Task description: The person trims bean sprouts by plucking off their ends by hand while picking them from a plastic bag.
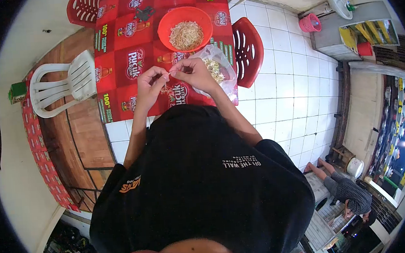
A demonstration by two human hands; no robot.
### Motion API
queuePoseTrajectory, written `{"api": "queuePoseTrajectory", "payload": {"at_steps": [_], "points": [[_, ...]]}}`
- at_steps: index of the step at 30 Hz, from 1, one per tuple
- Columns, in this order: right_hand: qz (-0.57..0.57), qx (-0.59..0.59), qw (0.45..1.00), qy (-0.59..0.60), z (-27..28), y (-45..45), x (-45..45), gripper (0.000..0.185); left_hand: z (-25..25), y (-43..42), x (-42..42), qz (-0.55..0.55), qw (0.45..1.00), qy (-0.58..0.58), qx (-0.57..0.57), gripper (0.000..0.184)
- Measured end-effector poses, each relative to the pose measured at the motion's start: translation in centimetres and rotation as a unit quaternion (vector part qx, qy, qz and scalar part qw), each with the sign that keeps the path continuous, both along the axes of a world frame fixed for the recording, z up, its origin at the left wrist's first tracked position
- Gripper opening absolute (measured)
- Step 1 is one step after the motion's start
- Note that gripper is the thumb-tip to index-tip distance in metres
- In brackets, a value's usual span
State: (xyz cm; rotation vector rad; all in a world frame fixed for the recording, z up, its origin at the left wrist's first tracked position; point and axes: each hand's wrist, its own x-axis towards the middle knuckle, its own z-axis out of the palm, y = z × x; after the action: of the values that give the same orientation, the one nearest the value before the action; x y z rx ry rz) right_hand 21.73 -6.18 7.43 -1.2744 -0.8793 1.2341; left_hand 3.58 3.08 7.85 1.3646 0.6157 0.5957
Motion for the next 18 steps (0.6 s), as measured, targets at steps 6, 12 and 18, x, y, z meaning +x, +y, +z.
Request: {"api": "queuePoseTrajectory", "payload": {"at_steps": [6,12,18], "points": [[0.010,-0.005,0.997,0.081,1.1,-0.2,-0.4,0.010,0.4,-0.6,0.1,-0.019,0.996,0.024,-0.085,0.009],[0.021,-0.016,0.988,0.155,-0.3,-0.4,-0.6,0.011,-0.9,-0.7,-0.3,-0.026,0.980,-0.048,-0.191,0.011],[0.002,-0.027,0.987,0.156,-0.4,-0.3,-0.2,0.012,-3.3,0.0,-1.8,-0.011,0.981,-0.027,-0.192,0.010]]}}
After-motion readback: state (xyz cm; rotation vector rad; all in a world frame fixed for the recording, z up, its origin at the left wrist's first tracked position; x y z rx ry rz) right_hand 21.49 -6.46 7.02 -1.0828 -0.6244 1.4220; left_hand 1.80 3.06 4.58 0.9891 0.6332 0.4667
